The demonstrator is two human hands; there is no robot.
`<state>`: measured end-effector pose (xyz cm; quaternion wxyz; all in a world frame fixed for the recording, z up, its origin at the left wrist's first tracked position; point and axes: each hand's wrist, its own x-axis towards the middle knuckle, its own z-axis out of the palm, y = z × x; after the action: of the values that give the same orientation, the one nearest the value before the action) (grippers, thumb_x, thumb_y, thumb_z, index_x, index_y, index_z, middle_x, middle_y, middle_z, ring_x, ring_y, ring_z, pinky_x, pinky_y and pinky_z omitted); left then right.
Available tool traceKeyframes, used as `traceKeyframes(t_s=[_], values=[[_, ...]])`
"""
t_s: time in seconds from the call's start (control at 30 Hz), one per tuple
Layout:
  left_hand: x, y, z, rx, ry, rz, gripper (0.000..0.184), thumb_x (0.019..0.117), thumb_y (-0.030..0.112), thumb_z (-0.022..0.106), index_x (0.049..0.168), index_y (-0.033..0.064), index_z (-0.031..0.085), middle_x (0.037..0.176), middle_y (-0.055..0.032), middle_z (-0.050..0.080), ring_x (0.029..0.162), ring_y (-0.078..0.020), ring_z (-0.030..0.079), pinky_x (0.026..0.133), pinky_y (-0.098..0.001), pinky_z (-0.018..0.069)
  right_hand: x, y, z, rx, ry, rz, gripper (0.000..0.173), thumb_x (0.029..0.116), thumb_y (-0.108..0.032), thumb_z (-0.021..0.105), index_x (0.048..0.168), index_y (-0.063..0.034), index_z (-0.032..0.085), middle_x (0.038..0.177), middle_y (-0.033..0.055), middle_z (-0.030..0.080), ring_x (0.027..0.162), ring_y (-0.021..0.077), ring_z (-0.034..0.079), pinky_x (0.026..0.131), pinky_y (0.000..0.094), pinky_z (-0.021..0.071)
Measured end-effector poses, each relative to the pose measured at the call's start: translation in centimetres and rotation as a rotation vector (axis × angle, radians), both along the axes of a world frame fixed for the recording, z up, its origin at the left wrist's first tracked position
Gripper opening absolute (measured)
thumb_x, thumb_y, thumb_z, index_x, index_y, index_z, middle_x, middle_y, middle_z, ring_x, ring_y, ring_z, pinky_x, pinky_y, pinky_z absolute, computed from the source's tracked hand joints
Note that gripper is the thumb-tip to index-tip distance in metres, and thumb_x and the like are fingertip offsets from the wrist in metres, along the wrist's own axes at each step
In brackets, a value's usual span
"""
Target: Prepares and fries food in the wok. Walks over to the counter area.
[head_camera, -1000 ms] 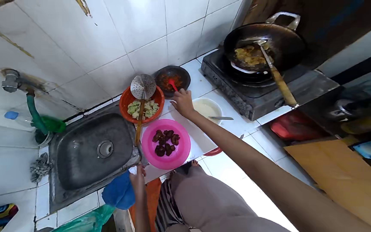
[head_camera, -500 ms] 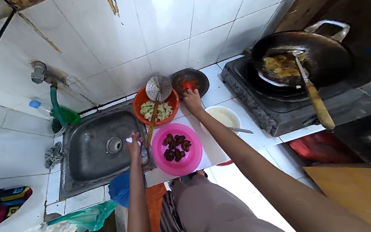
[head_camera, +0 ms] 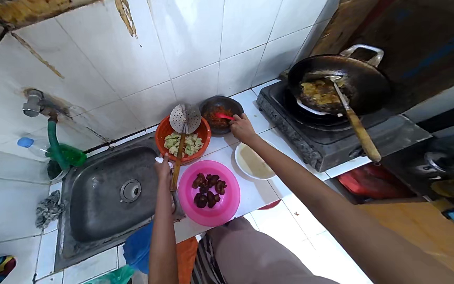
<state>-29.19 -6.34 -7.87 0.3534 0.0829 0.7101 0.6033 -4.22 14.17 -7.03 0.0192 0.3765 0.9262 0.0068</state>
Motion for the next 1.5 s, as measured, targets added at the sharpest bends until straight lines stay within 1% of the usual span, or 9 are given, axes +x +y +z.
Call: traceKeyframes(t_s=[0.13,0.47,0.63,0.8,0.93,1.0,1.13,1.33,1.5], values=[[-1.1,0.7,0.7,-0.064,0.002,-0.036,0.035,0.1078,0.009,0.049,0.139,-0.0071,0.048,0.105,-0.0190,0.060,0.075,-0.0140,0.059,0.068,-0.0261,0.0527,-0.2,0.6,-0.1,-0.005,0.054,-0.023,0.010,0.0903,0.002,0.070,0.096,0.0084,0.075,0.111,0.0221,0.071,0.119,0.0424,0.058,0.097,0.0584,0.0397],[-1.4,2.6,-0.3,-0.112,0.038,-0.140,0.036,0.1081,0.016,0.051,0.139,-0.0023,0.049,0.106,-0.0179,0.060,0.077,-0.0168,0.056,0.071,-0.0321,0.0510,0.5,0.8,0.6,-0.006,-0.030,0.022,0.020,0.0949,0.013,0.054,0.099,0.0097,0.074,0.114,0.0216,0.072,0.123,0.0427,0.057,0.102,0.0581,0.0386],[-0.7,3.0,-0.8,-0.097,0.058,-0.121,0.036,0.1086,0.017,0.050,0.137,-0.0047,0.051,0.109,-0.0221,0.062,0.080,-0.0212,0.061,0.075,-0.0355,0.0535,0.1,-0.4,0.5,-0.111,-0.001,-0.121,0.020,0.0973,-0.001,0.058,0.105,0.0087,0.073,0.126,0.0250,0.065,0.126,0.0445,0.052,0.102,0.0608,0.0357],[-0.8,2.0,-0.3,-0.067,0.005,-0.131,0.039,0.1098,0.021,0.048,0.141,-0.0018,0.047,0.105,-0.0187,0.061,0.077,-0.0171,0.059,0.072,-0.0310,0.0524,-0.5,-1.7,0.5,-0.141,-0.005,-0.231,0.023,0.0939,0.000,0.062,0.113,0.0118,0.070,0.130,0.0292,0.061,0.130,0.0456,0.049,0.103,0.0620,0.0339],[-0.7,-2.5,0.5,0.034,-0.021,-0.077,0.043,0.1124,0.017,0.037,0.149,-0.0050,0.037,0.134,-0.0282,0.056,0.101,-0.0269,0.068,0.088,-0.0366,0.0568,0.3,-4.7,2.7,-0.241,0.120,-0.259,0.020,0.0894,-0.003,0.070,0.103,0.0117,0.072,0.128,0.0352,0.059,0.131,0.0524,0.047,0.101,0.0705,0.0331],[-0.2,-5.6,1.1,0.055,0.023,-0.034,0.040,0.1121,0.011,0.032,0.147,-0.0083,0.038,0.137,-0.0286,0.054,0.103,-0.0251,0.069,0.088,-0.0342,0.0568,1.5,-9.4,3.8,-0.349,0.298,-0.233,0.021,0.0909,-0.002,0.068,0.110,0.0057,0.073,0.119,0.0350,0.063,0.116,0.0553,0.057,0.093,0.0748,0.0417],[3.3,-12.7,1.4,-0.169,0.057,-0.196,0.038,0.1107,0.007,0.032,0.139,-0.0136,0.046,0.136,-0.0305,0.055,0.108,-0.0280,0.065,0.092,-0.0373,0.0540,4.4,-18.4,5.0,-0.845,0.142,-0.332,0.039,0.1028,-0.008,0.049,0.139,0.0067,0.053,0.115,0.0319,0.067,0.111,0.0486,0.065,0.097,0.0637,0.0479],[9.0,-16.6,-0.2,-0.291,-0.086,-0.284,0.037,0.1102,0.007,0.038,0.140,-0.0134,0.044,0.125,-0.0314,0.058,0.098,-0.0286,0.068,0.085,-0.0395,0.0577,6.4,-24.3,0.8,-1.238,0.559,-0.638,0.032,0.1045,0.001,0.047,0.134,0.0133,0.047,0.127,0.0311,0.058,0.107,0.0358,0.068,0.092,0.0476,0.0571],[10.3,-15.3,-2.4,-0.272,0.052,-0.206,0.032,0.1062,0.007,0.049,0.127,-0.0170,0.052,0.107,-0.0264,0.061,0.086,-0.0220,0.061,0.080,-0.0360,0.0536,5.3,-23.9,0.6,-1.269,0.801,-0.786,0.031,0.1059,0.003,0.043,0.134,0.0141,0.045,0.128,0.0298,0.056,0.106,0.0315,0.066,0.091,0.0423,0.0569]])
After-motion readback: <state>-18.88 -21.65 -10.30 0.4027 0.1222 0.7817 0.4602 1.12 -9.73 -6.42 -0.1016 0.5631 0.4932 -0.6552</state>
